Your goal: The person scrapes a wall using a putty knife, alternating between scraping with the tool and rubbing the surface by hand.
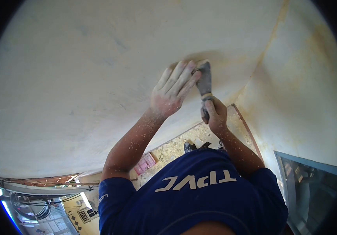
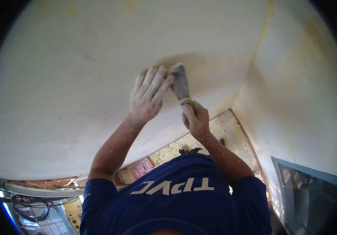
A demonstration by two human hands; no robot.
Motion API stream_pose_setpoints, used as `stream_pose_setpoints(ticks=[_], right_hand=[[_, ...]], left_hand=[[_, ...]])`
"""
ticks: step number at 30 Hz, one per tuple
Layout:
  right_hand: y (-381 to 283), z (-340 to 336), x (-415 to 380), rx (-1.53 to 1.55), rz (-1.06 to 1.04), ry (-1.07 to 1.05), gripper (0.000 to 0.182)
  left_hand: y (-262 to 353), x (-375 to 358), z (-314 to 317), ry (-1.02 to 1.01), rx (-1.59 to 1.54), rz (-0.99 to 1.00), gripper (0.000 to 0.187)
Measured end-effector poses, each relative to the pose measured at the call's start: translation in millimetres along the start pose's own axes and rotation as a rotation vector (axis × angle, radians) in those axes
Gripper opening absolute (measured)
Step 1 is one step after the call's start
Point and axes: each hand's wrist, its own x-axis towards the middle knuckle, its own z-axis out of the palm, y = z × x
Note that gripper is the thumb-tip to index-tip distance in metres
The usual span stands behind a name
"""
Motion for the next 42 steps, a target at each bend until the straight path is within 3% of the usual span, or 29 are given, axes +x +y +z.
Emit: stream_pose_setpoints(ticks=[4,5,7,9,10,12,13,15,17,18,19,23,25,26,27,28,30,31,34,35,36,37,39,41,42], right_hand=[[17,-80,-33,-0.152,-0.062,0.201,0.023],[20,-99,-43,-0.206,-0.054,0.240,0.023],[26,-119,-62,-0.229,-0.031,0.320,0.024],[23,-128,-69,-0.122,0.037,0.486,0.027],[22,-127,-68,-0.106,0.056,0.521,0.028],[27,-131,-62,-0.132,0.032,0.454,0.028],[27,-132,-60,-0.149,0.009,0.401,0.028],[16,-127,-57,-0.191,-0.019,0.394,0.027],[8,-131,-58,-0.221,-0.036,0.308,0.023],[12,-140,-60,-0.258,-0.037,0.300,0.023],[11,-145,-63,-0.252,-0.048,0.303,0.023],[20,-164,-69,-0.274,-0.030,0.425,0.021],[18,-161,-72,-0.300,-0.005,0.458,0.022],[20,-160,-71,-0.301,0.002,0.459,0.022],[21,-159,-70,-0.297,0.012,0.456,0.022],[20,-157,-68,-0.296,0.020,0.450,0.022],[21,-148,-59,-0.302,0.008,0.366,0.022],[22,-137,-54,-0.299,-0.012,0.291,0.022],[21,-92,-38,-0.184,-0.040,0.075,0.020],[20,-75,-35,-0.161,-0.029,0.026,0.019],[17,-60,-34,-0.135,-0.010,-0.053,0.018],[16,-49,-33,-0.111,0.012,-0.133,0.018],[23,-32,-28,-0.086,0.049,-0.257,0.018],[29,-16,-21,-0.196,0.068,-0.266,0.020],[33,-10,-16,-0.214,0.051,-0.272,0.020]], left_hand=[[-11,-57,-20,0.073,0.458,-0.401,0.080],[-16,-56,-32,0.008,0.550,-0.461,0.092],[-13,-38,-34,0.041,0.584,-0.563,0.098],[-7,-17,1,0.229,0.516,-0.569,0.101],[1,-14,28,0.229,0.456,-0.526,0.103],[42,-3,85,0.014,0.282,-0.440,0.094],[67,7,97,-0.249,0.208,-0.325,0.085],[104,2,135,-0.562,0.210,0.055,0.069],[129,-22,144,-1.051,-0.214,0.109,0.054],[136,-43,151,-1.245,-0.665,-0.289,0.045],[142,-62,144,-1.193,-0.847,-0.524,0.048],[142,-144,92,-0.510,-0.855,-0.686,0.042],[121,-137,35,-0.036,-0.506,-0.642,0.037],[106,-129,8,0.055,-0.173,-0.609,0.039],[85,-121,-6,0.244,-0.033,-0.594,0.049],[60,-108,-26,0.286,0.126,-0.614,0.067],[26,-79,-44,0.405,0.377,-0.772,0.077],[11,-72,-42,0.366,0.343,-0.869,0.087],[-2,-65,3,0.285,0.504,-0.794,0.094],[16,-57,9,0.286,0.344,-0.806,0.088],[37,-54,10,0.232,0.186,-0.682,0.085],[62,-56,16,0.323,-0.251,-0.617,0.075],[114,-71,40,0.457,-0.832,-0.790,0.065],[127,-71,51,0.526,-1.427,-1.040,0.055],[113,-71,44,0.437,-1.691,-1.155,0.046]])
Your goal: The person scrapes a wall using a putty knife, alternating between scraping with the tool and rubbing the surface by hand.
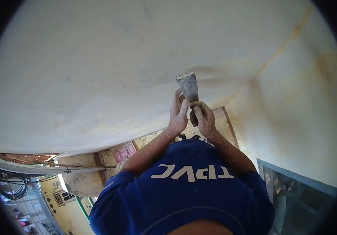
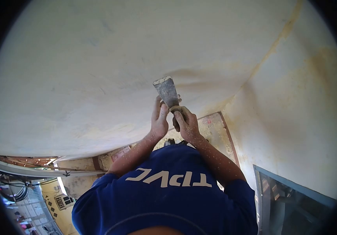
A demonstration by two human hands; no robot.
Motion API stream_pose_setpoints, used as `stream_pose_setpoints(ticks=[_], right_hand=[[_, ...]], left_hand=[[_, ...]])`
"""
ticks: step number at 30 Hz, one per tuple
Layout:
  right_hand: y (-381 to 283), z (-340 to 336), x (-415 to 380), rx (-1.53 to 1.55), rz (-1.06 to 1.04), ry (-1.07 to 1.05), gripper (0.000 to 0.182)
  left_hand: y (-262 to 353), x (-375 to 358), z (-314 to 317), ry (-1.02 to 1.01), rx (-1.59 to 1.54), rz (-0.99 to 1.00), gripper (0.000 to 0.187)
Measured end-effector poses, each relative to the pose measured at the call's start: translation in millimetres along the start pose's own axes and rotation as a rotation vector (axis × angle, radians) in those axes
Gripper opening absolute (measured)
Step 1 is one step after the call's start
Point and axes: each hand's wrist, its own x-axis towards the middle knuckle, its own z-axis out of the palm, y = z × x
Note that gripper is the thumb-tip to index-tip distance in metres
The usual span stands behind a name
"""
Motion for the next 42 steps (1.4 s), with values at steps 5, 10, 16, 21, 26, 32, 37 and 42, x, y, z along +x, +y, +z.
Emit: stream_pose_setpoints(ticks=[5,10,16,21,26,32,37,42], right_hand=[[26,11,20,-0.012,-0.115,0.022,0.021],[26,20,28,0.102,0.009,0.114,0.026],[34,21,28,0.037,-0.077,0.150,0.034],[44,16,21,-0.010,-0.022,0.166,0.030],[34,15,20,0.001,-0.066,0.137,0.027],[-2,28,23,0.002,-0.097,0.125,0.025],[4,30,21,0.040,0.007,0.138,0.028],[-7,32,29,0.094,-0.037,0.105,0.029]], left_hand=[[11,31,1,0.082,0.013,-0.065,0.045],[9,39,8,0.103,0.052,-0.094,0.047],[3,39,13,0.191,0.061,-0.155,0.044],[-11,33,11,0.249,0.057,-0.174,0.043],[-1,33,16,0.239,-0.001,-0.166,0.044],[42,39,28,0.246,0.015,-0.139,0.047],[32,42,23,0.283,0.063,-0.132,0.041],[45,44,27,0.233,0.078,-0.159,0.048]])
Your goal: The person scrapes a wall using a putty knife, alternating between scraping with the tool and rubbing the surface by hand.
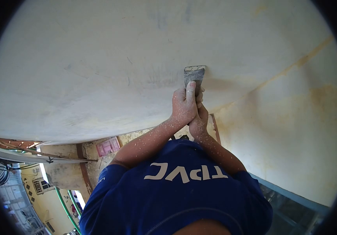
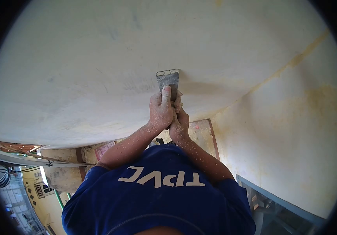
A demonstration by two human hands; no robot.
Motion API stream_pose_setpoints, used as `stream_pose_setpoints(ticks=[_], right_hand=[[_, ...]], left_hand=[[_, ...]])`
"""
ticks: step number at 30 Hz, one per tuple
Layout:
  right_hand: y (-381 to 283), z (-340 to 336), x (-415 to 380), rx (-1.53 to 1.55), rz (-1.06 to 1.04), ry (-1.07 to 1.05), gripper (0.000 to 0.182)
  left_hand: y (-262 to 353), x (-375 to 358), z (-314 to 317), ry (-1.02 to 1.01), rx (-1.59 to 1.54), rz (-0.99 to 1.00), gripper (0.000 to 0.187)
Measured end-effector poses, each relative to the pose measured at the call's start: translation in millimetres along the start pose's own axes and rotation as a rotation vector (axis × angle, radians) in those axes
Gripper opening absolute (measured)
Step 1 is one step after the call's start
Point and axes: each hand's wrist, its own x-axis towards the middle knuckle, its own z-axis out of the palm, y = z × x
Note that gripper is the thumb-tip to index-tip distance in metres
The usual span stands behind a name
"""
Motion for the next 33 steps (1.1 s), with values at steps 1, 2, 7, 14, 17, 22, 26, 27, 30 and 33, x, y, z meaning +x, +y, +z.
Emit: stream_pose_setpoints(ticks=[1,2,7,14,17,22,26,27,30,33], right_hand=[[5,0,-2,0.007,-0.011,0.001,0.029],[15,-2,-4,-0.018,-0.016,0.025,0.029],[4,-6,2,-0.006,-0.009,0.054,0.028],[29,-35,-22,0.099,-0.044,-0.004,0.026],[39,-61,-34,0.070,0.105,-0.076,0.026],[30,-71,-32,0.108,0.160,-0.075,0.026],[21,-66,-25,0.125,0.152,-0.096,0.025],[20,-64,-22,0.094,0.153,-0.110,0.024],[19,-58,-12,0.110,0.149,-0.153,0.024],[17,-49,-11,0.174,0.157,-0.155,0.025]], left_hand=[[-2,4,-1,-0.009,0.045,0.042,0.048],[-12,6,-3,-0.022,0.053,0.056,0.048],[-5,2,3,-0.006,0.098,0.034,0.047],[-5,1,20,-0.256,0.090,0.022,0.028],[-41,-11,13,-0.105,0.042,-0.016,0.028],[-51,-18,-18,0.056,0.607,0.924,0.028],[-8,-12,-22,-0.496,1.636,1.199,0.044],[3,-3,-16,-0.587,1.704,1.185,0.047],[12,35,-11,-0.736,1.657,1.260,0.043],[7,49,-15,-0.771,1.637,1.368,0.037]])
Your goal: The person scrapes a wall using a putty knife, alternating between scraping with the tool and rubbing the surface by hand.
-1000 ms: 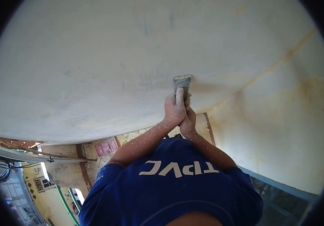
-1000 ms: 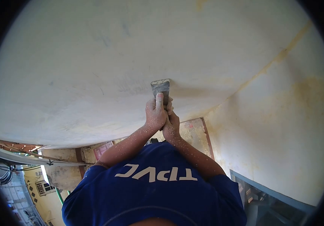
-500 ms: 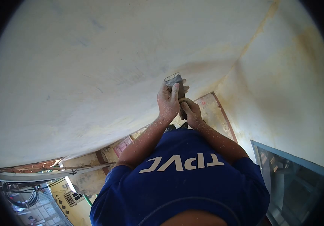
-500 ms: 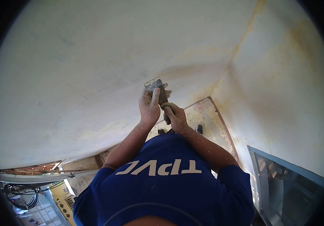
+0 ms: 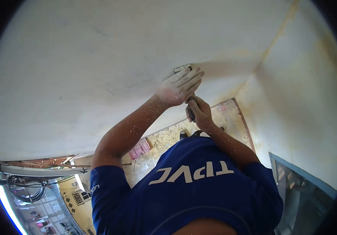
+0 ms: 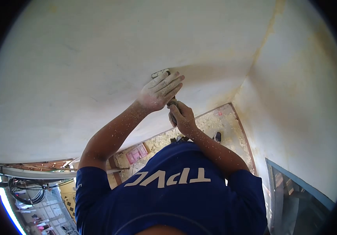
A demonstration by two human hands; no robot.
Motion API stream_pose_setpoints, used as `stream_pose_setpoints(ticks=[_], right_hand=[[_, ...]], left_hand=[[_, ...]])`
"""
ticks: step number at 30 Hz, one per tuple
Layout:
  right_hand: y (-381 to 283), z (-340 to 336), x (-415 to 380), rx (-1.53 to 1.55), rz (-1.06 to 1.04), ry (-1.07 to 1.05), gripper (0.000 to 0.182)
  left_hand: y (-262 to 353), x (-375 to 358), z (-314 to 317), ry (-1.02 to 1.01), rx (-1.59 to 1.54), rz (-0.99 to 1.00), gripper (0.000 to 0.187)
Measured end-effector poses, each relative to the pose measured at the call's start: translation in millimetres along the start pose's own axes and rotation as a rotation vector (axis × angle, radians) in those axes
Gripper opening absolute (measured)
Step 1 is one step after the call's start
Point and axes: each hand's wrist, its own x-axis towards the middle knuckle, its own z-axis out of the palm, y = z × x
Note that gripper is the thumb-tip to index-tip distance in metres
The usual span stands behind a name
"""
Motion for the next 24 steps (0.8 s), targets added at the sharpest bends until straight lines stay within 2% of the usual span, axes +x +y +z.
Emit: stream_pose_setpoints(ticks=[2,5,7,10,14,18,20,24], right_hand=[[3,1,-2,0.013,-0.003,0.012,0.026],[3,6,-3,0.059,-0.126,0.059,0.028],[-8,8,-6,0.088,-0.027,0.065,0.030],[-21,17,-3,0.028,-0.029,0.125,0.030],[-4,21,-11,0.074,-0.015,0.207,0.027],[-10,22,-12,0.032,-0.003,0.232,0.028],[0,20,-12,-0.033,-0.073,0.230,0.032],[-12,20,-12,-0.037,-0.074,0.213,0.026]], left_hand=[[-1,1,6,0.044,-0.012,0.001,0.035],[-1,4,4,0.093,-0.043,-0.017,0.030],[-6,11,-2,0.091,-0.061,-0.028,0.028],[-3,16,-9,0.108,-0.021,-0.093,0.023],[1,5,6,0.082,-0.106,-0.053,0.019],[7,5,3,0.109,-0.144,-0.128,0.018],[5,4,8,0.152,-0.144,-0.109,0.019],[-2,12,-2,0.139,-0.138,-0.121,0.019]])
